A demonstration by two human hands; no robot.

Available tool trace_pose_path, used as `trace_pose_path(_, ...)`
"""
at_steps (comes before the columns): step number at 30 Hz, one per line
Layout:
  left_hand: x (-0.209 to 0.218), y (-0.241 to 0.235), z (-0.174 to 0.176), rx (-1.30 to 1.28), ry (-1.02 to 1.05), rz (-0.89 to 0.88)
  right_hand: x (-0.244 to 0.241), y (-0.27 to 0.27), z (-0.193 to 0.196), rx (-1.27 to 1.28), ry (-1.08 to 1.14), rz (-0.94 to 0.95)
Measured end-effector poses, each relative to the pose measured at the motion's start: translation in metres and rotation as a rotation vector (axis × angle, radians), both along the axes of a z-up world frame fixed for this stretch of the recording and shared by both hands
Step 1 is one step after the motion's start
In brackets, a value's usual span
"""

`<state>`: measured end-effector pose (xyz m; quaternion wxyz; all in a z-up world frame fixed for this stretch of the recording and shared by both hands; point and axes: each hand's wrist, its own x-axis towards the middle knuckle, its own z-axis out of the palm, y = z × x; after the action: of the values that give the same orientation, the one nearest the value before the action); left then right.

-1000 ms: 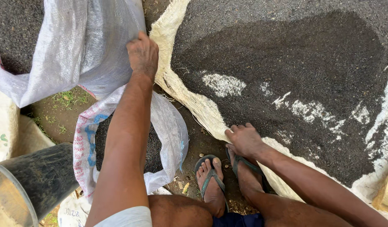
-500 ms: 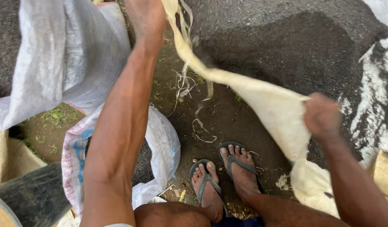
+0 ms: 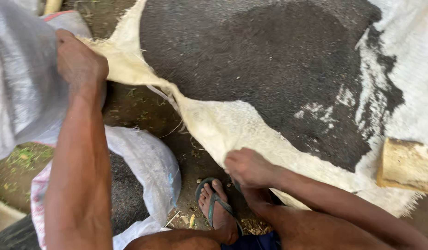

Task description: The person scoops dark seeds from a large burlap sack onto a white sack using a wooden scoop and transfers them into a smaller white sack. The person repeatedly fills the scoop, pours the seeds into the smaller sack, and adjusts the sacks as needed.

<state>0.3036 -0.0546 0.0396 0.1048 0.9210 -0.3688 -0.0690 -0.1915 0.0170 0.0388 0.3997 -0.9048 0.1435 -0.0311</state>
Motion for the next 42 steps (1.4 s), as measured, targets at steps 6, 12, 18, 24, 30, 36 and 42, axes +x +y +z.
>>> trace_pose_path(6, -0.106, -0.028, 0.025, -0.010, -0.719, -0.779, -0.046, 0.019, -0.037, 0.062, 0.098, -0.024)
trace_pose_path(12, -0.268, -0.020, -0.020, 0.118, 0.089, -1.371, -0.192, -0.035, -0.090, -0.252, 0.307, -0.939)
trace_pose_path(18, -0.361, 0.024, -0.029, 0.547, 0.361, -1.744, -0.417, -0.027, -0.099, -0.395, 0.432, -2.065)
trace_pose_path(24, -0.426, 0.041, -0.031, 0.703, 0.452, -1.898, -0.477, 0.024, -0.117, -0.463, 0.493, -2.492)
trace_pose_path(30, -0.445, 0.052, -0.036, 0.642, 0.471, -1.981, -0.484, 0.020, -0.099, 0.013, -0.500, -2.705)
trace_pose_path(36, -0.435, 0.052, -0.042, 0.649, 0.468, -1.973, -0.485, 0.038, -0.039, 0.253, -0.914, -3.022)
trace_pose_path(42, -0.437, 0.057, -0.048, 0.733, 0.432, -1.975, -0.463, 0.046, -0.096, 0.000, 0.709, -2.193)
